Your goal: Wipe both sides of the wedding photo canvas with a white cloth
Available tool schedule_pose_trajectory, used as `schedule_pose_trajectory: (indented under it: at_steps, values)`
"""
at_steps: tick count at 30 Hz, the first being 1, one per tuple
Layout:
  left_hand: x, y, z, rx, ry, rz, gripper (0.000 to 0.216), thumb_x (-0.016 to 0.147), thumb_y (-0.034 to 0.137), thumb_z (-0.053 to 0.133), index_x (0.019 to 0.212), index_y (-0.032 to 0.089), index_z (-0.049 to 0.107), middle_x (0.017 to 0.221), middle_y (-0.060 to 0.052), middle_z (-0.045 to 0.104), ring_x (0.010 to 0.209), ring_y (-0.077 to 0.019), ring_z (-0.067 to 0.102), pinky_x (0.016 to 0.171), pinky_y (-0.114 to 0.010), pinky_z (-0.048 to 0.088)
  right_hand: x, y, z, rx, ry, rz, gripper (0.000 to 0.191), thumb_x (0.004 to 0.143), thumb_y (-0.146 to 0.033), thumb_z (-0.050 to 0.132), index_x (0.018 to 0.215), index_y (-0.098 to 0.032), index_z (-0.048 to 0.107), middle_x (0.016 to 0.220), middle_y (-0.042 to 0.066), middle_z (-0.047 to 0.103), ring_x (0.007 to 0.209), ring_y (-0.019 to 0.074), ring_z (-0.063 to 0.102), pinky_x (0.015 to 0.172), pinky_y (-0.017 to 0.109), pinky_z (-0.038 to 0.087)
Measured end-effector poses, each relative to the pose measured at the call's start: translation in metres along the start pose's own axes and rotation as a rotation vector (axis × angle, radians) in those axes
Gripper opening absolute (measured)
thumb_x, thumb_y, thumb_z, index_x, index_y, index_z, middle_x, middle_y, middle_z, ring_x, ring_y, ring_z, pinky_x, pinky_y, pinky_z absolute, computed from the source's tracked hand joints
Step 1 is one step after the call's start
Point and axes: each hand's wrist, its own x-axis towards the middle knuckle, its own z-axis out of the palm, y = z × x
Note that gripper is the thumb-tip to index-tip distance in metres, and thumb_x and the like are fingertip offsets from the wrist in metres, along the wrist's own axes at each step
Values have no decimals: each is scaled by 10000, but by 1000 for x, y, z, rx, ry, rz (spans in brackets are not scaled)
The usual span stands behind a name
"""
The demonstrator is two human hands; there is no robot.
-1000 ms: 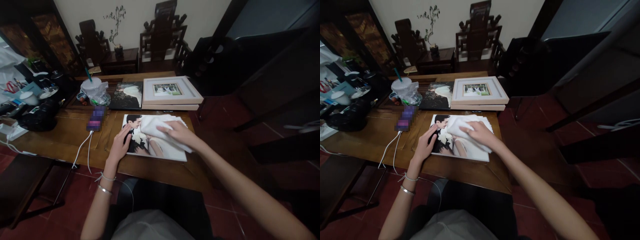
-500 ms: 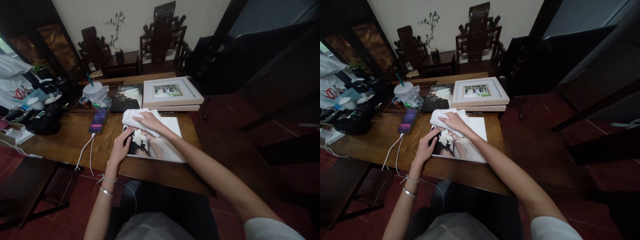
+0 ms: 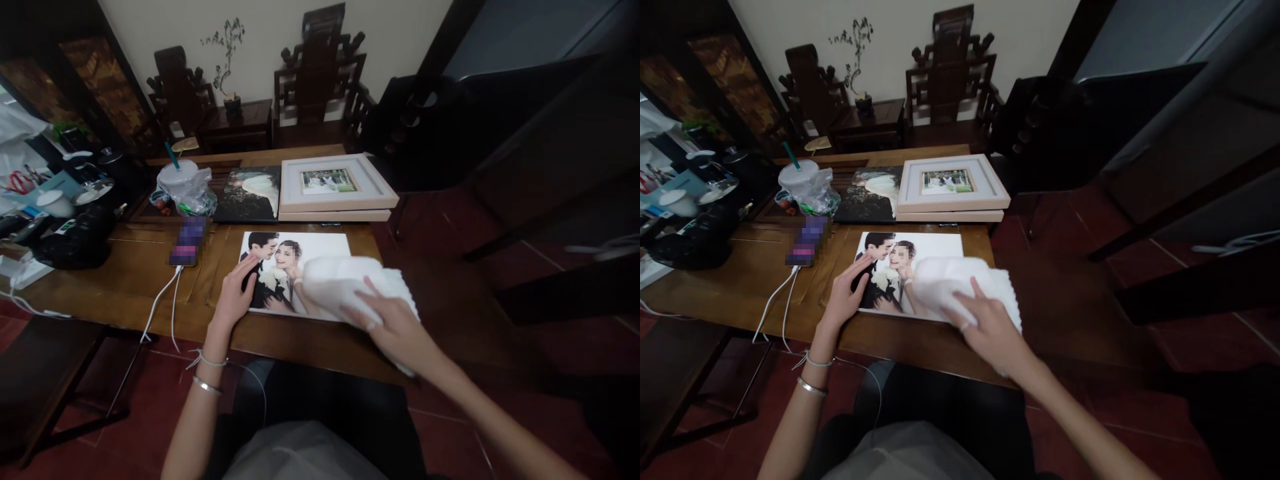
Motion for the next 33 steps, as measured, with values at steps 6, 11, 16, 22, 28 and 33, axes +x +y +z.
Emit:
schedule_pose_trajectory:
  at_steps: [6,11,16,22,28,33]
  values:
    - [1,-2,0,8,-3,6,357,928,260,436,1257,218,566,1350,-65,553,1313,-193,450,1112,-437,360,-13,-25,3,24,-208,-110,225,857,-316,460,738,-264,643,635,2,637,770,271,664,985,469,393]
    - [1,2,-3,-7,9,16,351,920,267,448,1248,230,569,1345,-68,557,1295,-204,472,1103,-436,369,63,4,-3,57,-62,28,385,865,-472,421,728,-197,654,754,29,684,813,277,629,808,403,466]
    - [-1,-2,-1,-20,90,-52,411,896,327,510,1294,223,514,1436,-96,445,1367,-238,364,1136,-451,294,107,8,10,-24,91,17,329,885,-395,414,881,-182,664,919,84,715,919,289,622,942,467,384]
    - [-3,-9,-18,-490,115,-269,568,945,501,324,1457,296,191,1525,-125,288,1296,-272,466,1029,-447,428,61,-23,42,-163,-117,-338,346,768,-92,444,1058,-183,609,1133,99,667,1243,270,487,1102,611,95]
    - [-17,38,-52,-624,95,-242,594,925,589,110,1462,339,159,1542,-84,259,1286,-307,471,1005,-486,445,9,-62,55,-212,-83,-531,220,783,-154,551,983,-207,628,1465,121,391,1395,317,233,1077,689,78]
    - [-27,96,-61,-835,265,-234,569,891,608,301,1345,288,428,1485,-81,371,1284,-320,469,1042,-494,400,-4,-76,59,-231,307,-629,173,834,-57,522,771,-206,582,1433,110,444,1377,300,281,1053,651,268]
